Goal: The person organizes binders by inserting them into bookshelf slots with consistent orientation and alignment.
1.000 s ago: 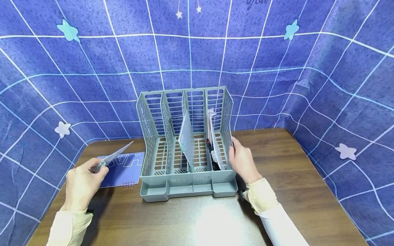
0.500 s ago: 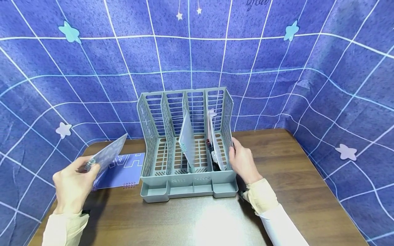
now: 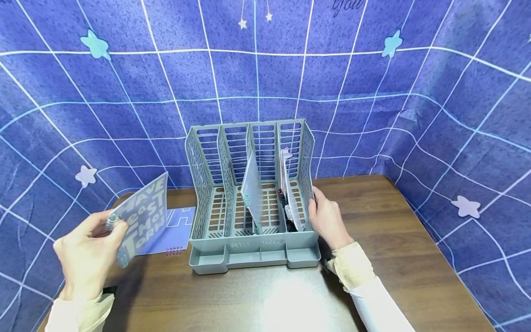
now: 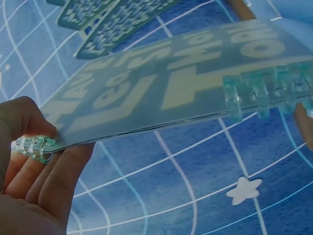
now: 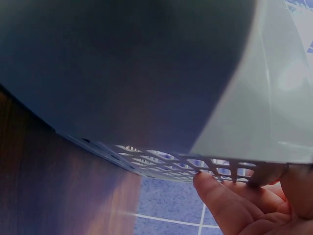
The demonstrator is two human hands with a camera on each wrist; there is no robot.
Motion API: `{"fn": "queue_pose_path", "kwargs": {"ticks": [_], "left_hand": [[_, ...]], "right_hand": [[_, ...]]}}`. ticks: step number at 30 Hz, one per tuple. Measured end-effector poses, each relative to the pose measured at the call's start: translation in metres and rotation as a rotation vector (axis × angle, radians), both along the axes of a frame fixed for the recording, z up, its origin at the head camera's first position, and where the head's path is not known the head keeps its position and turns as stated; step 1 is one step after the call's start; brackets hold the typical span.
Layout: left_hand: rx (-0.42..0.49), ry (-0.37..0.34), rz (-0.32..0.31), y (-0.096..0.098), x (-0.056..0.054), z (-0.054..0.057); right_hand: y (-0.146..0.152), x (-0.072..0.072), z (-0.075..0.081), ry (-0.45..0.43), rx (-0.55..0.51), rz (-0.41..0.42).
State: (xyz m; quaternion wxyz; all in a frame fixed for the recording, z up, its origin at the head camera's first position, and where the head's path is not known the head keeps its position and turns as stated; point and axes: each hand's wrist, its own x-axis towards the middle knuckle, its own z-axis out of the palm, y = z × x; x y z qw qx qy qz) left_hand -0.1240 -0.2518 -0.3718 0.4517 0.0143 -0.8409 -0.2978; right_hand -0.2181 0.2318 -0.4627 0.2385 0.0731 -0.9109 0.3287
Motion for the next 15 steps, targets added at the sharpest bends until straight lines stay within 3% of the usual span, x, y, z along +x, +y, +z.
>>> {"fn": "queue_pose_path", "kwargs": {"ticks": [8, 15], "left_hand": [[0.001, 0.035, -0.02, 0.002, 0.011, 0.012], [0.076, 0.059, -0.024, 0.01, 0.02, 0.019]], "right_hand": [[-0.001, -0.001, 0.001, 0.015, -0.001, -0.001], [-0.001, 0.0, -0.001, 0.01, -0.002, 0.002]]}}
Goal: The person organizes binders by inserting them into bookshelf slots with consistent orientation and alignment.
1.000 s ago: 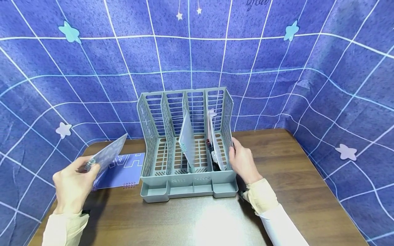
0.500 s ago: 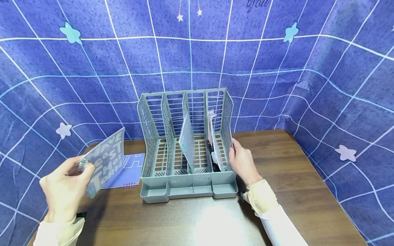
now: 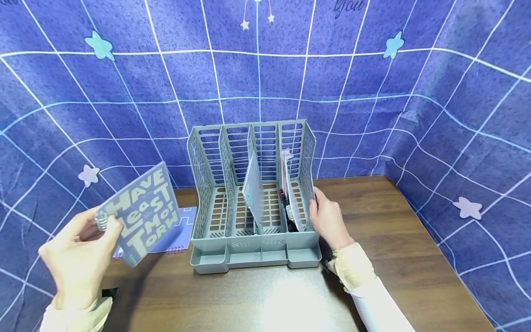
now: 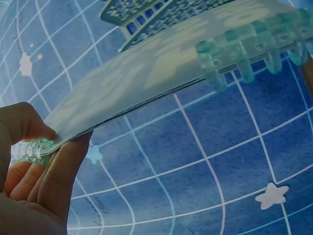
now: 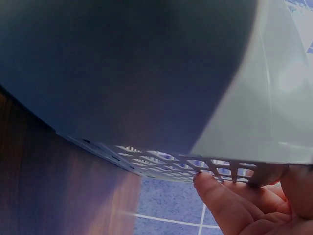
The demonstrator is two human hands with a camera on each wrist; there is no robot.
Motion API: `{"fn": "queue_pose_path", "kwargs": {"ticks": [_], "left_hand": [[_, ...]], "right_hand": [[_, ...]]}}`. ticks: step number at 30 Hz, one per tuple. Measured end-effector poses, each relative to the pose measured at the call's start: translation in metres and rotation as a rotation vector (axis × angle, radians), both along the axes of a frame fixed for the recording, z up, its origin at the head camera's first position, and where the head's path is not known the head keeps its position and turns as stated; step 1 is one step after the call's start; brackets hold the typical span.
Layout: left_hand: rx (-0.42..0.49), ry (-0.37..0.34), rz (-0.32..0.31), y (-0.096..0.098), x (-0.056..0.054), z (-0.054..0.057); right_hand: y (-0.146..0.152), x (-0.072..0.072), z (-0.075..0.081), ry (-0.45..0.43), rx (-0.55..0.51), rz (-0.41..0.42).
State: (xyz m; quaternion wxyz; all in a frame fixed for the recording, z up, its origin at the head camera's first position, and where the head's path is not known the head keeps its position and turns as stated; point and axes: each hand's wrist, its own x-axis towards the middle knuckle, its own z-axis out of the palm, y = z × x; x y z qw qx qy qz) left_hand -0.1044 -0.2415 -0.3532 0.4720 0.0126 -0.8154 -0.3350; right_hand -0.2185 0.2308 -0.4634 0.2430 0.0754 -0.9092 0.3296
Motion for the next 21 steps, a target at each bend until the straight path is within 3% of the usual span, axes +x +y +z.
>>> {"fn": "queue_pose_path", "kwargs": {"ticks": [9, 18, 21], "left_hand": [[0.055, 0.007, -0.043, 0.015, 0.009, 0.011], [0.157, 0.012, -0.166, 0.037, 0.014, 0.024], [0.211, 0.049, -0.202, 0.043, 0.015, 0.028]], "right_hand": [[0.0, 0.001, -0.002, 0.004, 0.003, 0.002], [0.001, 0.001, -0.002, 0.016, 0.005, -0.009], [0.001, 0.0, -0.002, 0.008, 0.008, -0.005]]}}
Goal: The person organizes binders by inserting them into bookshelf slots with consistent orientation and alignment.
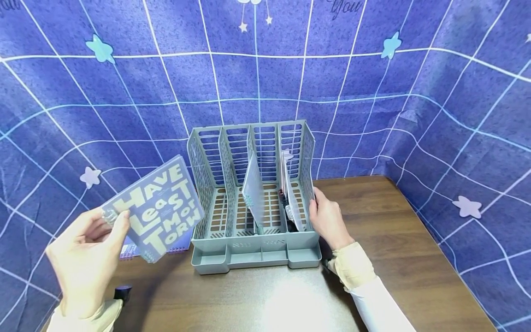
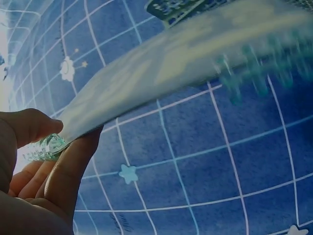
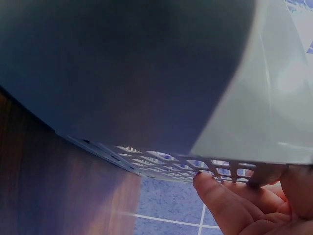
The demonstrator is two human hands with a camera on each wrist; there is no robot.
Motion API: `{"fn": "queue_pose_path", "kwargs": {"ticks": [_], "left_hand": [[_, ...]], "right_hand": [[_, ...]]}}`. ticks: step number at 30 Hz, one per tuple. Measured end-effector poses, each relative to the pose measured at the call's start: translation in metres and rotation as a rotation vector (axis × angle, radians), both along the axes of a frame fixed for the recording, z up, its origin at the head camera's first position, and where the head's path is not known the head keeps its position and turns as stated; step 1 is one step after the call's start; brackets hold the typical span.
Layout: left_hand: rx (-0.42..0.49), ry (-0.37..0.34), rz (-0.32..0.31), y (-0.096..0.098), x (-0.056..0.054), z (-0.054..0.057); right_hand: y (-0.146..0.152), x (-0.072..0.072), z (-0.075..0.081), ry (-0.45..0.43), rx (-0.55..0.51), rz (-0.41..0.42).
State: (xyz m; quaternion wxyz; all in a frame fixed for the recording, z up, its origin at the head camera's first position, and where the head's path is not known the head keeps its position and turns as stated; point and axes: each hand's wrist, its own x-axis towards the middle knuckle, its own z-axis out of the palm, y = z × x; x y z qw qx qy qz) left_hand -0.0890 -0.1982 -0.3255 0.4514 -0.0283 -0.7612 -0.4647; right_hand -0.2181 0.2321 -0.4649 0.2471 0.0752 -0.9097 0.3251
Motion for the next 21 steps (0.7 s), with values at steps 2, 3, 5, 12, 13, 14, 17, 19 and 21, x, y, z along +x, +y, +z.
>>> {"fn": "queue_pose_path", "kwargs": {"ticks": [2, 3, 5, 12, 13, 14, 17, 19, 21], "left_hand": [[0.046, 0.034, -0.026, 0.004, 0.001, 0.003], [0.072, 0.053, -0.041, 0.007, 0.001, 0.004], [0.121, 0.076, -0.067, 0.012, 0.002, 0.007], [0.265, 0.16, -0.164, 0.03, 0.003, 0.016], [0.268, 0.163, -0.162, 0.033, 0.003, 0.017], [0.267, 0.166, -0.16, 0.036, 0.003, 0.018], [0.281, 0.175, -0.174, 0.042, 0.001, 0.019], [0.281, 0.172, -0.177, 0.047, 0.0, 0.019], [0.276, 0.162, -0.167, 0.051, -0.001, 0.019]], "right_hand": [[0.0, 0.0, 0.001, -0.008, -0.002, 0.002], [0.0, 0.0, 0.001, -0.01, -0.003, 0.004], [0.0, -0.001, 0.001, -0.01, -0.004, 0.004], [0.0, -0.001, 0.002, -0.009, -0.007, 0.004], [0.0, -0.001, 0.002, -0.007, -0.004, 0.004], [0.0, -0.001, 0.002, -0.008, -0.004, 0.004], [-0.001, 0.0, 0.003, -0.007, -0.003, 0.004], [-0.001, 0.0, 0.003, -0.005, -0.002, 0.002], [-0.001, 0.0, 0.003, -0.008, -0.003, 0.002]]}}
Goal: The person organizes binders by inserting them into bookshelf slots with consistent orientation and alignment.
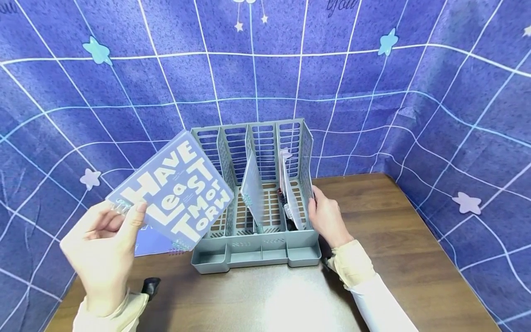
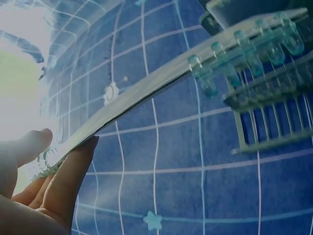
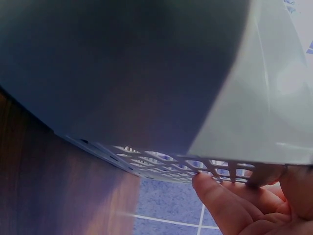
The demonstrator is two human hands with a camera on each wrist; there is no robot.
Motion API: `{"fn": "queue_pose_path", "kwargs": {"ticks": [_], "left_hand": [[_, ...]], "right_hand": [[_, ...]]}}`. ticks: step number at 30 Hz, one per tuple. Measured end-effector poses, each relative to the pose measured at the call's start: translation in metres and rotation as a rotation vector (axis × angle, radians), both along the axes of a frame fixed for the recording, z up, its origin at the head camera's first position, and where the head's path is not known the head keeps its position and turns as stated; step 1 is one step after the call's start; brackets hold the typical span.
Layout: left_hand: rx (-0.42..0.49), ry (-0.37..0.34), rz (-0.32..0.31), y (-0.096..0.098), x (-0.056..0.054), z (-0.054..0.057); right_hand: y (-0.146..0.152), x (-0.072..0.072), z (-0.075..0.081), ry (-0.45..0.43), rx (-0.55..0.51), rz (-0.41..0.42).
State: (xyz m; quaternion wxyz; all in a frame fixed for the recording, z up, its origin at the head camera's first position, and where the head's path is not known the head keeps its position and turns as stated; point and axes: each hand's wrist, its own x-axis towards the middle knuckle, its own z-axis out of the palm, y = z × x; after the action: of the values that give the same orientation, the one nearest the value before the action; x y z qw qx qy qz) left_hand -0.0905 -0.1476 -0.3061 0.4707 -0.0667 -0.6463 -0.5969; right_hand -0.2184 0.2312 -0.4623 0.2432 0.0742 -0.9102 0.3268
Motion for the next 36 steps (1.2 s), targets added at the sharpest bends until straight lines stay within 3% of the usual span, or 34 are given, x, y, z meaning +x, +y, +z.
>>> {"fn": "queue_pose_path", "kwargs": {"ticks": [5, 13, 19, 24, 31, 36], "left_hand": [[-0.01, -0.024, 0.056, 0.009, -0.002, 0.002], [0.185, 0.156, -0.104, 0.023, -0.005, 0.012], [0.316, 0.29, -0.154, 0.035, -0.006, 0.02], [0.344, 0.257, -0.128, 0.051, -0.009, 0.023], [0.349, 0.199, -0.19, 0.071, -0.021, 0.022], [0.334, 0.142, -0.167, 0.082, -0.032, 0.016]], "right_hand": [[0.0, -0.001, 0.0, -0.006, 0.004, 0.002], [-0.001, -0.001, 0.001, 0.008, -0.001, 0.004], [0.001, -0.002, 0.001, 0.001, 0.009, 0.007], [0.001, -0.001, 0.001, 0.001, 0.007, 0.007], [0.001, -0.001, -0.001, 0.013, 0.01, 0.01], [0.002, -0.001, -0.001, 0.018, 0.012, 0.01]]}}
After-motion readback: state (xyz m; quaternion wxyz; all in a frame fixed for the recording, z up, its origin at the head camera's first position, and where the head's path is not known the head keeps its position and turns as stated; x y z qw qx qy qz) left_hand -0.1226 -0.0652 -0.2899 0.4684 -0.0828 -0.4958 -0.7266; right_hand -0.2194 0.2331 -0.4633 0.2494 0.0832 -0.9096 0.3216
